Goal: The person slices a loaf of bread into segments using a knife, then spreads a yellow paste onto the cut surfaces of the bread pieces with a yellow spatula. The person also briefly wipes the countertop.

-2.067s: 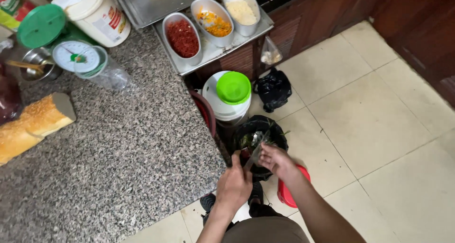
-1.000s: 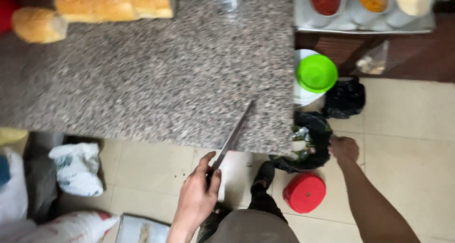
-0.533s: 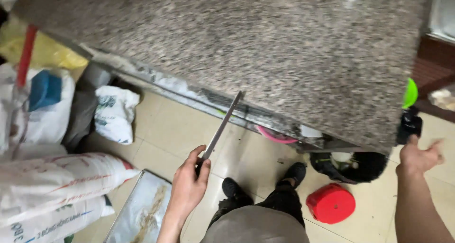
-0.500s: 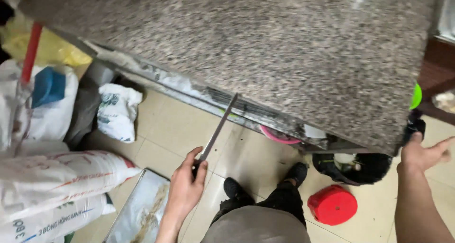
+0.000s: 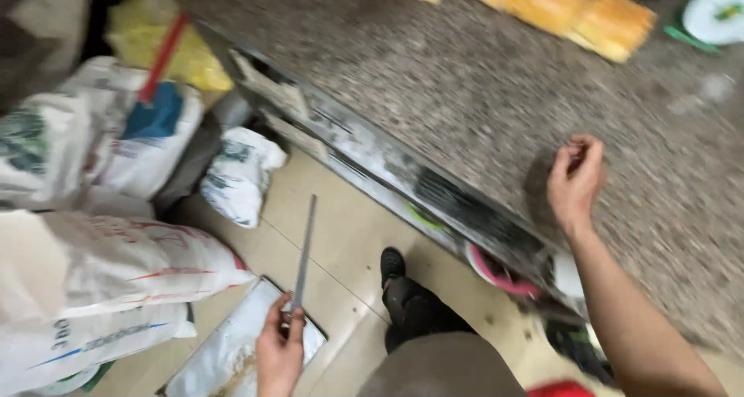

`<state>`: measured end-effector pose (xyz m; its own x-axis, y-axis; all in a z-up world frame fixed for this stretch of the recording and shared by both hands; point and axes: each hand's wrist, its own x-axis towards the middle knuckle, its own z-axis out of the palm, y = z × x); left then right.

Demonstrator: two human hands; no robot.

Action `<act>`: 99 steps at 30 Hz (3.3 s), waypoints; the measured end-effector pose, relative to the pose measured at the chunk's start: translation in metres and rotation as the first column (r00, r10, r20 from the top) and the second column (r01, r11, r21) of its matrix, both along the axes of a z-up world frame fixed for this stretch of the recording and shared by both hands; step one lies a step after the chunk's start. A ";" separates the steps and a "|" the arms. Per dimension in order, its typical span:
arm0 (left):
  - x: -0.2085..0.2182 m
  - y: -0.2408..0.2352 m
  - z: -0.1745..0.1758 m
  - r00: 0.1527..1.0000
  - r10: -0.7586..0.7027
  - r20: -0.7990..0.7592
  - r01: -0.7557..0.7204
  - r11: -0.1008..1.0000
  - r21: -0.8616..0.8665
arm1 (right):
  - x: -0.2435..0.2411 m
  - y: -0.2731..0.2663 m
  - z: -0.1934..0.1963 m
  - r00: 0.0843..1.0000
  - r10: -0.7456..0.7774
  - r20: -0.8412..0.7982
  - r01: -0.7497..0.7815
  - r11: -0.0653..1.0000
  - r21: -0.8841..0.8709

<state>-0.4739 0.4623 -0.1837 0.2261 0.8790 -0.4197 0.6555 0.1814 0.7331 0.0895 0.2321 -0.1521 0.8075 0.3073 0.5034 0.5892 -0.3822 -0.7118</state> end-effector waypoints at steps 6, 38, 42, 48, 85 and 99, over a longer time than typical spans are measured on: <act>-0.002 0.075 -0.012 0.985 0.158 -0.067 -0.151 0.984 0.092 | -0.001 0.172 -0.022 0.959 0.114 -0.258 -0.156 0.977 -0.146; 0.342 0.594 -0.179 0.862 -0.443 -0.244 0.450 0.892 -0.030 | 0.069 0.634 -0.081 0.906 0.363 -0.218 -0.408 0.610 -0.679; 0.370 0.608 -0.251 0.845 -0.496 -0.200 0.515 0.855 0.058 | 0.069 0.628 -0.081 0.889 0.354 -0.291 -0.457 0.642 -0.616; 0.331 0.560 -0.310 0.789 -0.594 -0.154 0.609 0.791 0.068 | 0.062 0.630 -0.074 0.893 0.376 -0.249 -0.449 0.687 -0.571; 0.566 0.473 0.112 0.199 -0.952 0.232 0.678 0.304 0.669 | 0.073 0.630 -0.032 0.046 0.799 -0.599 0.600 0.457 0.656; 0.736 0.706 0.004 0.690 -0.306 0.656 0.462 0.884 -0.074 | 0.098 0.644 0.064 0.184 0.519 -0.835 0.783 0.436 0.444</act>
